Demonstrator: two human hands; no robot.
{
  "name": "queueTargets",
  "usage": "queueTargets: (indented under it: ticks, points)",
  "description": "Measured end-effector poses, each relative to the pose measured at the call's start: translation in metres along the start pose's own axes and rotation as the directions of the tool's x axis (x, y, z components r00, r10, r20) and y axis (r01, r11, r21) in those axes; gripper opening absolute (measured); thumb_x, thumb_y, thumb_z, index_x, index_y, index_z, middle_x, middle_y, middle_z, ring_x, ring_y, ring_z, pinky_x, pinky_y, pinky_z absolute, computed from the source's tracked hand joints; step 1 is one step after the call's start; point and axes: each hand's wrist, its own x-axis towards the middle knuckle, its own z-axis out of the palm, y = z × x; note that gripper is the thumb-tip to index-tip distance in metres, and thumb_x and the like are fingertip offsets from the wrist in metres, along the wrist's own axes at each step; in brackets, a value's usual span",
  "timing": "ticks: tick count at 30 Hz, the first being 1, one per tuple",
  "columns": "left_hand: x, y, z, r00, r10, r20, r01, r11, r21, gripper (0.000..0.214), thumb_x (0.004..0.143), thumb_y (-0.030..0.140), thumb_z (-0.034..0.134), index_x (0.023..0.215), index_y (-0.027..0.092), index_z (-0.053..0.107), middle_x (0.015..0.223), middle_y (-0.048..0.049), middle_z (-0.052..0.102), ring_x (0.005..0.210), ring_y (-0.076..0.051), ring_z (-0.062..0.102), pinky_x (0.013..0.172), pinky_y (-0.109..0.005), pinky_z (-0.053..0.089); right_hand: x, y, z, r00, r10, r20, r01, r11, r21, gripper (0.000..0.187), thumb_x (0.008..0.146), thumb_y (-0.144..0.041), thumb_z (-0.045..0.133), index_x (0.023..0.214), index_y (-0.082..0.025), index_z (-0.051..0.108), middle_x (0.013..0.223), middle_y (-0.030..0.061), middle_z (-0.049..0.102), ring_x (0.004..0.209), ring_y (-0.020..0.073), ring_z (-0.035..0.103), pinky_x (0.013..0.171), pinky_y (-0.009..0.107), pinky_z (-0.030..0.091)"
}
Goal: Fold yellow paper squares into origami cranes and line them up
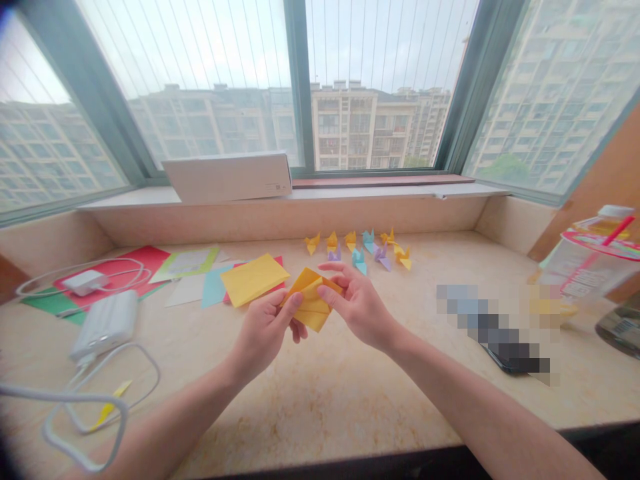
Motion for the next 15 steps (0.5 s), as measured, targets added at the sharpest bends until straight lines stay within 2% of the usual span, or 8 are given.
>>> queueTargets:
  ticks: [3, 7, 11, 13, 15]
  points:
    - [-0.0017, -0.0006, 0.0002, 0.999, -0.005, 0.033, 0.005, 1.000, -0.007, 0.040, 0.093, 0.051, 0.058, 0.078, 0.014, 0.061, 0.054, -0.0017, 0.064, 0.043, -0.012, 0.059, 0.042, -0.020, 0.045, 0.0006, 0.0007, -0.0001, 1.000, 0.001, -0.026, -0.002, 0.999, -0.039, 0.037, 0.088, -0.037, 0.069, 0.121, -0.023, 0.060, 0.093, 0.0043, 0.073, 0.087, 0.0184, 0.070, 0.078, 0.033, 0.058]
    - [-0.0023, 0.0007, 0.0002, 0.996, -0.017, 0.088, 0.018, 1.000, -0.021, 0.039, 0.092, 0.050, 0.059, 0.079, 0.013, 0.062, 0.058, -0.0029, 0.065, 0.046, -0.013, 0.060, 0.043, -0.021, 0.046, 0.0007, 0.0010, -0.0012, 1.000, 0.020, -0.020, -0.020, 1.000, -0.004, 0.044, 0.085, -0.036, 0.072, 0.125, -0.024, 0.058, 0.087, 0.0013, 0.072, 0.080, 0.0163, 0.070, 0.074, 0.031, 0.058]
    - [-0.0009, -0.0002, 0.0000, 0.996, -0.027, 0.083, 0.027, 1.000, -0.008, 0.035, 0.091, 0.047, 0.062, 0.082, 0.013, 0.063, 0.061, -0.0028, 0.066, 0.048, -0.013, 0.061, 0.044, -0.022, 0.048, 0.0003, -0.0004, -0.0020, 0.998, 0.060, 0.008, -0.060, 0.998, 0.012, 0.052, 0.083, -0.037, 0.074, 0.130, -0.024, 0.055, 0.088, 0.0021, 0.073, 0.079, 0.0172, 0.071, 0.071, 0.030, 0.058]
    - [-0.0004, -0.0014, -0.0003, 0.998, -0.002, 0.066, 0.001, 1.000, 0.024, 0.034, 0.091, 0.045, 0.062, 0.080, 0.013, 0.063, 0.060, -0.0020, 0.065, 0.048, -0.013, 0.061, 0.045, -0.021, 0.047, 0.0001, -0.0008, -0.0023, 0.996, 0.080, 0.026, -0.080, 0.997, 0.002, 0.047, 0.083, -0.041, 0.075, 0.124, -0.022, 0.061, 0.090, 0.0043, 0.075, 0.082, 0.0192, 0.072, 0.072, 0.032, 0.059]
    - [-0.0006, -0.0024, -0.0004, 0.998, 0.023, 0.061, -0.028, 0.997, 0.073, 0.034, 0.091, 0.044, 0.062, 0.077, 0.014, 0.062, 0.058, -0.0017, 0.064, 0.049, -0.012, 0.060, 0.046, -0.021, 0.047, -0.0003, 0.0000, -0.0025, 0.996, 0.081, 0.022, -0.081, 0.996, -0.029, 0.035, 0.083, -0.044, 0.074, 0.108, -0.020, 0.070, 0.089, 0.0052, 0.076, 0.081, 0.0195, 0.072, 0.073, 0.033, 0.059]
